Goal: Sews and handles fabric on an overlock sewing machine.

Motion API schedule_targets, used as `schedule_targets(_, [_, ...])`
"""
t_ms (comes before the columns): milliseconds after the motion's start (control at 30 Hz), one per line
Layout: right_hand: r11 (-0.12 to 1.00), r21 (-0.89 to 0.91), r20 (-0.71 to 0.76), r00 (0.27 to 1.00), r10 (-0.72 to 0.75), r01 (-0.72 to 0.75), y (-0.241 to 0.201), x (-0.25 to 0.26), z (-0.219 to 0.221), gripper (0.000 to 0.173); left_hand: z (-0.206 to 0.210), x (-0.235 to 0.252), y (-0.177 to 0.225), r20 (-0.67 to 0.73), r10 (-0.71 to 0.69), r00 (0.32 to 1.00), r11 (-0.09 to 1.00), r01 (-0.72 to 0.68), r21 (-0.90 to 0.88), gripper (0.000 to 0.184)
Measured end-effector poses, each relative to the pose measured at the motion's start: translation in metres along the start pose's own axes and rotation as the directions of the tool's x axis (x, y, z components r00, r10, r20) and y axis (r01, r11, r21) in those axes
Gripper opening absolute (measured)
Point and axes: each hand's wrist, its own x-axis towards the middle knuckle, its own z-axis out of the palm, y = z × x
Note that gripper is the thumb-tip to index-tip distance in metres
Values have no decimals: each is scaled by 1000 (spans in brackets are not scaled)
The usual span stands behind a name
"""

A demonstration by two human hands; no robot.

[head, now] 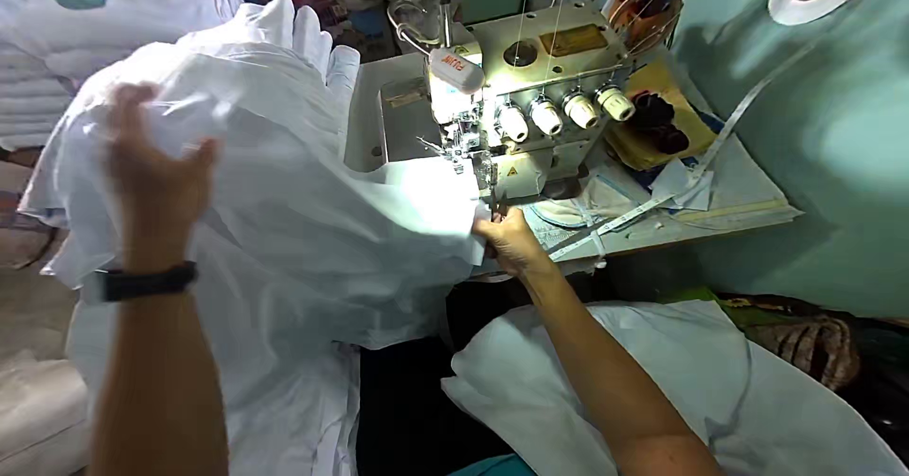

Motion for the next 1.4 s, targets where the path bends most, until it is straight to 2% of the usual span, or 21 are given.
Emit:
schedule_targets(67, [996,-63,-36,998,53,-55,10,-7,-1,8,44,-16,29,107,228,968,962,-207,-177,45])
schedule_targets(167, [994,-58,-7,996,89,-89,18,-31,-2,7,97,-38,45,240,497,834,829,-376,-413,41])
schedule_targets(233, [998,-2,-49,997,58,-58,23,-39,-3,12,120,-50,47,273,583,765,785,-444,-432,48])
schedule_targets(267, [999,23,-78,996,43,-41,24,-40,-2,15,131,-56,44,265,604,752,781,-492,-384,50])
schedule_targets(333, [999,42,-111,993,30,-25,23,-37,-2,19,150,-64,35,189,615,765,776,-546,-316,36])
schedule_targets(400, [999,27,-113,993,-24,27,20,-37,-1,18,149,-69,39,61,608,792,754,-551,-358,18])
schedule_targets(433, [997,11,-96,992,-81,82,15,-40,-2,16,139,-72,50,-6,613,790,728,-568,-385,17])
schedule_targets(500, [975,-79,-20,978,-208,206,2,-53,-6,16,97,-80,84,-76,681,728,659,-656,-368,19])
schedule_targets(567, [943,-204,9,964,-265,261,-6,-62,-13,16,63,-86,107,-92,746,659,618,-738,-270,18])
schedule_targets(633, [903,-346,-39,957,-286,256,7,-58,-17,13,68,-80,106,-39,731,681,663,-723,-195,25])
schedule_targets(733, [837,-470,-84,930,-357,279,33,-46,-19,13,99,-62,91,62,628,776,728,-556,-401,15])
schedule_targets(800, [859,-451,-88,946,-312,242,39,-46,-18,13,112,-53,87,60,605,794,715,-507,-481,14])
schedule_targets(867, [901,-388,-128,957,-259,192,42,-44,-16,11,126,-41,85,18,614,789,684,-521,-511,17])
schedule_targets(967, [939,-281,-193,947,-258,198,45,-41,-13,15,141,-22,87,-10,642,767,656,-556,-511,17])
schedule_targets(1067, [949,-250,-234,939,-252,192,46,-41,-10,18,156,-4,93,-15,645,764,640,-550,-537,18])
schedule_targets(1133, [953,-243,-252,937,-241,180,46,-43,-9,19,167,4,92,26,620,784,637,-483,-601,18])
schedule_targets(1233, [949,-254,-192,951,-241,189,46,-54,-10,22,167,6,87,112,616,780,627,-399,-669,15])
schedule_targets(1300, [957,-240,-168,963,-209,166,45,-64,-10,21,163,-1,85,160,614,773,653,-383,-654,12])
schedule_targets(1400, [971,-202,-189,967,-168,130,45,-69,-11,21,161,-12,87,181,536,825,730,-345,-590,10])
